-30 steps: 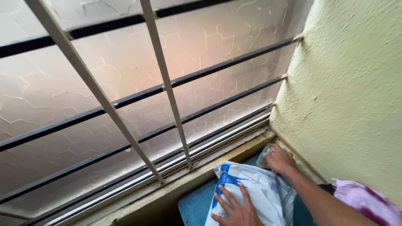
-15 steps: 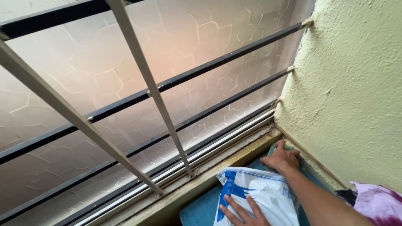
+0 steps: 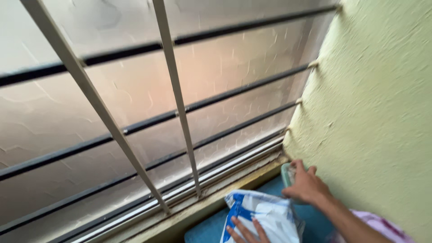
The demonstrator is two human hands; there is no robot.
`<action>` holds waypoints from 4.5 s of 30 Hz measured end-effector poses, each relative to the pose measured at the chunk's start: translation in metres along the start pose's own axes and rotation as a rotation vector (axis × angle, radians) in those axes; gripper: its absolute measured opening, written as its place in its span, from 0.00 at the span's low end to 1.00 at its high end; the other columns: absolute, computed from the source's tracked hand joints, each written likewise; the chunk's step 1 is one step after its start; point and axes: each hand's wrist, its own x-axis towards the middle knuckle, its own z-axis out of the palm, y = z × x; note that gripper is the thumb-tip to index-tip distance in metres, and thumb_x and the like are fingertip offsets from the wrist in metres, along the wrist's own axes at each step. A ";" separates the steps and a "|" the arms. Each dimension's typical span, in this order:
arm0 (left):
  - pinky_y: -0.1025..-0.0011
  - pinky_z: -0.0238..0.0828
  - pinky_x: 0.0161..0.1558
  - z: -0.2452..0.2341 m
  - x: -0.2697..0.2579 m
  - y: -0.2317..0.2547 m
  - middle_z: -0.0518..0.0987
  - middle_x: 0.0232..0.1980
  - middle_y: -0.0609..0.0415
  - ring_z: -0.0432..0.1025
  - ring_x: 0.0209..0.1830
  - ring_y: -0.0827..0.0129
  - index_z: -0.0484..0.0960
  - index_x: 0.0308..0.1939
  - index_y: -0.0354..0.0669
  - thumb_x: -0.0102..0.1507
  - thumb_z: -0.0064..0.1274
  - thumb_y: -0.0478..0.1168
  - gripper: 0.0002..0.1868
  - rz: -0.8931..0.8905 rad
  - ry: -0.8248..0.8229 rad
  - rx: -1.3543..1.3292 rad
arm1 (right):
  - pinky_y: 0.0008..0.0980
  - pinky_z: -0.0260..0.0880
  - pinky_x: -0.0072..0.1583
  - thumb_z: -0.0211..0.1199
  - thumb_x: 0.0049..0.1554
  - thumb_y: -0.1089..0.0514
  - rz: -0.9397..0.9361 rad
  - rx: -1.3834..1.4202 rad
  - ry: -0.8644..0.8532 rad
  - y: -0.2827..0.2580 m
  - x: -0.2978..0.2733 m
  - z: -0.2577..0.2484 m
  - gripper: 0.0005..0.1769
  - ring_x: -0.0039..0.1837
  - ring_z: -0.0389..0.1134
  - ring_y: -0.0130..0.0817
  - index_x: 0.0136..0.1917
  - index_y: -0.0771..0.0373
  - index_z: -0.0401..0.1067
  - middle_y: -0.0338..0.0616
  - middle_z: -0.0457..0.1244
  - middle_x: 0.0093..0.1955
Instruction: The person organizes items on a balcony by moving a plastic bag and a container of food onto a blue table. They then pick up a white cloth from a beige chair, move a red stool, and place the cloth on the table.
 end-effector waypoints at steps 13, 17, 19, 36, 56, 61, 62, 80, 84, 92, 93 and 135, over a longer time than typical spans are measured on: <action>0.27 0.59 0.60 -0.042 0.023 -0.042 0.68 0.67 0.34 0.66 0.66 0.40 0.73 0.56 0.57 0.57 0.60 0.49 0.24 -0.133 -0.180 0.172 | 0.40 0.65 0.74 0.78 0.35 0.51 -0.518 0.044 -0.340 -0.037 -0.122 0.018 0.69 0.76 0.59 0.52 0.81 0.41 0.40 0.53 0.51 0.76; 0.29 0.58 0.61 -0.089 0.039 -0.065 0.63 0.71 0.35 0.64 0.68 0.41 0.64 0.63 0.59 0.52 0.65 0.55 0.39 -0.159 -0.541 0.207 | 0.41 0.56 0.78 0.81 0.37 0.46 -0.444 -0.046 -0.364 -0.023 -0.122 0.055 0.75 0.82 0.50 0.53 0.84 0.36 0.33 0.57 0.41 0.83; 0.30 0.58 0.62 -0.108 0.037 -0.076 0.61 0.73 0.36 0.62 0.69 0.41 0.60 0.67 0.60 0.50 0.68 0.58 0.46 -0.166 -0.805 0.204 | 0.43 0.55 0.78 0.80 0.39 0.36 -0.487 0.154 -0.201 -0.009 -0.119 0.075 0.72 0.81 0.49 0.52 0.82 0.44 0.35 0.56 0.45 0.81; 0.57 0.71 0.62 -0.242 0.179 -0.091 0.59 0.76 0.34 0.70 0.64 0.40 0.29 0.82 0.42 0.32 0.83 0.53 0.90 0.085 -1.672 -0.296 | 0.56 0.61 0.74 0.68 0.51 0.51 0.592 0.601 -0.305 0.005 -0.223 0.145 0.70 0.78 0.55 0.65 0.84 0.69 0.18 0.73 0.52 0.78; 0.47 0.56 0.68 -0.152 0.208 -0.090 0.52 0.80 0.38 0.50 0.79 0.45 0.50 0.79 0.53 0.63 0.58 0.44 0.45 -0.078 -1.317 -0.079 | 0.50 0.79 0.57 0.68 0.53 0.50 0.497 1.007 -0.222 -0.018 -0.123 0.187 0.66 0.62 0.74 0.52 0.84 0.67 0.21 0.62 0.65 0.69; 0.34 0.42 0.71 -0.145 0.191 -0.066 0.46 0.80 0.34 0.41 0.80 0.40 0.55 0.78 0.51 0.64 0.54 0.52 0.41 0.056 -1.151 -0.072 | 0.64 0.61 0.67 0.57 0.57 0.29 0.621 1.056 -0.325 0.030 -0.074 0.184 0.47 0.68 0.61 0.58 0.80 0.58 0.57 0.56 0.58 0.75; 0.31 0.38 0.71 -0.147 0.193 -0.060 0.42 0.80 0.33 0.38 0.80 0.38 0.54 0.78 0.53 0.64 0.55 0.57 0.43 0.087 -1.175 -0.113 | 0.66 0.60 0.69 0.55 0.58 0.28 0.671 1.072 -0.233 0.043 -0.063 0.184 0.46 0.70 0.60 0.58 0.79 0.57 0.60 0.52 0.58 0.76; 0.15 0.47 0.56 -0.070 0.056 -0.079 0.49 0.79 0.32 0.46 0.77 0.34 0.62 0.72 0.74 0.65 0.39 0.54 0.29 0.450 -0.771 -0.136 | 0.49 0.70 0.57 0.62 0.53 0.67 0.511 0.653 0.491 0.070 -0.016 0.122 0.20 0.57 0.70 0.55 0.60 0.61 0.69 0.61 0.67 0.55; 0.23 0.41 0.62 -0.092 0.090 -0.061 0.44 0.81 0.37 0.41 0.79 0.41 0.58 0.75 0.76 0.59 0.57 0.54 0.41 0.392 -0.935 -0.071 | 0.49 0.71 0.58 0.61 0.53 0.66 0.117 0.250 0.386 0.064 -0.043 0.094 0.16 0.58 0.70 0.56 0.56 0.60 0.71 0.57 0.66 0.58; 0.23 0.30 0.65 -0.142 0.153 -0.044 0.47 0.79 0.35 0.40 0.81 0.33 0.67 0.74 0.62 0.47 0.74 0.53 0.52 0.468 -1.132 -0.565 | 0.48 0.61 0.65 0.60 0.56 0.58 -0.119 -0.496 0.137 0.058 -0.051 0.026 0.08 0.60 0.73 0.41 0.41 0.52 0.80 0.45 0.72 0.49; 0.26 0.31 0.67 -0.146 0.151 -0.045 0.49 0.80 0.38 0.42 0.82 0.36 0.68 0.74 0.63 0.47 0.72 0.53 0.51 0.553 -1.067 -0.515 | 0.49 0.60 0.64 0.59 0.57 0.59 -0.113 -0.535 0.142 0.059 -0.053 0.025 0.09 0.59 0.73 0.40 0.40 0.51 0.80 0.43 0.72 0.48; 0.56 0.65 0.71 -0.051 0.202 -0.082 0.65 0.73 0.33 0.66 0.72 0.42 0.45 0.81 0.55 0.47 0.65 0.73 0.68 -0.687 -1.408 -0.107 | 0.63 0.43 0.80 0.62 0.46 0.18 -0.090 0.005 -0.178 0.047 0.027 0.067 0.64 0.85 0.29 0.70 0.85 0.33 0.35 0.63 0.28 0.86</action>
